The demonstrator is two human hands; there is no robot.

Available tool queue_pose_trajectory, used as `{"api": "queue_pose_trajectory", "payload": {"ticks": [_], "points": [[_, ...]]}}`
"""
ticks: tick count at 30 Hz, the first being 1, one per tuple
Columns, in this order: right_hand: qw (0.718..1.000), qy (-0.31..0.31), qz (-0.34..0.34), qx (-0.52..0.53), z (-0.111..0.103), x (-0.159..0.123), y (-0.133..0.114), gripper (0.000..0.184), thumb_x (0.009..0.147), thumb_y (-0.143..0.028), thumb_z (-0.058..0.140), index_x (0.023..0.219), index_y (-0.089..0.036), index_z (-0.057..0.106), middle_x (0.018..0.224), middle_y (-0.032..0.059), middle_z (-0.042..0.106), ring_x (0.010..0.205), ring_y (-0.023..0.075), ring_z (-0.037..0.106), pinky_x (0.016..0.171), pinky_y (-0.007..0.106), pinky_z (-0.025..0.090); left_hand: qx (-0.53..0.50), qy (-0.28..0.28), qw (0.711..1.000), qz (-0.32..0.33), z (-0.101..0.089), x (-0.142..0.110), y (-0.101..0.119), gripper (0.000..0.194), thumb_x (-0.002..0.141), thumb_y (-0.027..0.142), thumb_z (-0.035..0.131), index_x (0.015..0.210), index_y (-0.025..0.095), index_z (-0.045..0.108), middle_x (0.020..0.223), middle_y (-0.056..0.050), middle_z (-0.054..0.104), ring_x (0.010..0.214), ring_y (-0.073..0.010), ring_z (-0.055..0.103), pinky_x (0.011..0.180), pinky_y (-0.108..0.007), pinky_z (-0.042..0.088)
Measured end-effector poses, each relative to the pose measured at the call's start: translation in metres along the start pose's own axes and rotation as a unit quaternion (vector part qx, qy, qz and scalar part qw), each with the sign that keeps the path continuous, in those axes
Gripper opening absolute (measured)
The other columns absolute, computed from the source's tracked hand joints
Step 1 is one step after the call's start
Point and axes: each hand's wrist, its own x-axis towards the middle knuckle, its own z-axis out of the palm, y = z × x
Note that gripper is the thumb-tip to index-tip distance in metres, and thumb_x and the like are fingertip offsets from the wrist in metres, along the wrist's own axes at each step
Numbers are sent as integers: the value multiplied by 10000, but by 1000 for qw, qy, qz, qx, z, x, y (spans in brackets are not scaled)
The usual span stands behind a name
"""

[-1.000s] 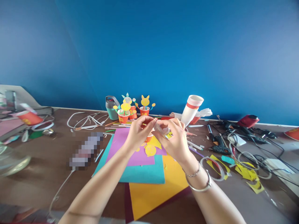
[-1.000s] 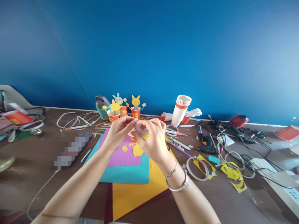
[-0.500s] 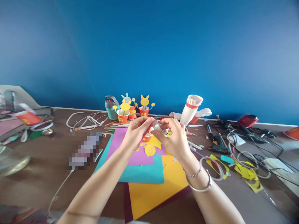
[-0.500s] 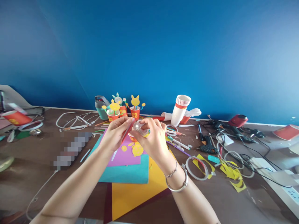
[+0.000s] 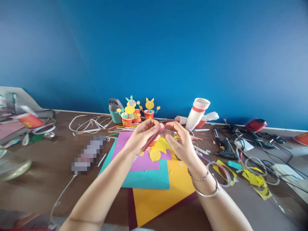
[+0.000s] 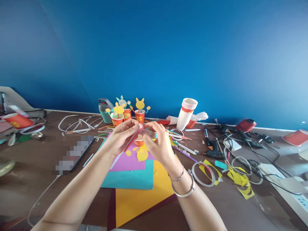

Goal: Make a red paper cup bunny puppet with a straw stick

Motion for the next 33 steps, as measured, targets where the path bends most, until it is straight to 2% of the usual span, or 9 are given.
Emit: {"api": "queue_pose_trajectory", "payload": {"ticks": [4, 6, 9, 11, 16, 22, 27, 30, 33], "points": [[999, 27, 0, -45, 1, -1, -1, 82, 828, -241, 574, 885, -244, 632, 885, 26, 706, 852, 215, 621, 764, 358, 459, 111, 27, 992, 49, 1, 0, -3, 250, 784, 416, 735, 832, 178, 676, 709, -25, 622, 627, -117, 569, 508, -214, 431], [996, 50, -6, -79, 2, -2, -3, 60, 827, -249, 583, 863, -248, 632, 851, 23, 707, 829, 220, 617, 758, 369, 440, 152, 20, 986, 65, 2, 0, -2, 253, 802, 415, 717, 884, 175, 704, 760, -47, 661, 691, -141, 613, 546, -226, 469], [988, 76, -21, -136, 4, -4, -5, 41, 813, -246, 610, 848, -251, 628, 826, 15, 713, 815, 229, 613, 789, 399, 401, 183, 0, 980, 80, 3, -2, -3, 273, 806, 396, 720, 959, 170, 710, 888, -76, 710, 794, -168, 659, 641, -252, 521], [982, 89, -30, -166, 6, -5, -6, 49, 812, -247, 627, 861, -252, 627, 839, 13, 724, 836, 237, 615, 830, 422, 373, 195, 10, 977, 90, 4, -2, -6, 267, 816, 390, 710, 964, 167, 705, 915, -80, 720, 806, -172, 668, 673, -261, 526], [973, 109, -53, -197, 9, -7, -7, 49, 842, -280, 637, 877, -254, 615, 827, 8, 731, 838, 234, 611, 867, 424, 350, 245, 65, 956, 148, 8, 0, -11, 231, 899, 377, 592, 901, 176, 705, 869, -60, 715, 806, -175, 655, 688, -257, 492], [981, 57, -66, -174, 5, -11, -16, 101, 866, -286, 579, 960, -264, 607, 880, 8, 734, 846, 226, 614, 876, 416, 355, 291, 131, 930, 181, 9, 0, -10, 244, 910, 370, 557, 789, 183, 659, 725, -16, 645, 667, -141, 573, 591, -236, 421], [965, 93, -103, -222, 3, -14, -18, 26, 847, -249, 615, 839, -249, 591, 812, 6, 740, 865, 239, 601, 911, 447, 322, 309, 168, 917, 190, 9, -2, -6, 254, 919, 373, 550, 771, 185, 636, 672, -6, 609, 637, -134, 544, 595, -243, 408], [969, 97, -83, -209, 2, -10, -14, 59, 832, -251, 636, 802, -246, 586, 782, 4, 726, 855, 238, 597, 892, 444, 333, 258, 147, 941, 164, 7, -3, -3, 301, 918, 432, 561, 757, 185, 626, 584, 14, 547, 551, -113, 493, 538, -237, 385], [982, 81, -49, -162, 1, -5, -9, 79, 836, -283, 633, 782, -245, 590, 786, 7, 711, 836, 233, 598, 840, 422, 370, 147, 66, 982, 102, 2, 0, -4, 356, 891, 509, 593, 752, 182, 621, 512, 36, 470, 461, -89, 424, 455, -224, 335]]}}
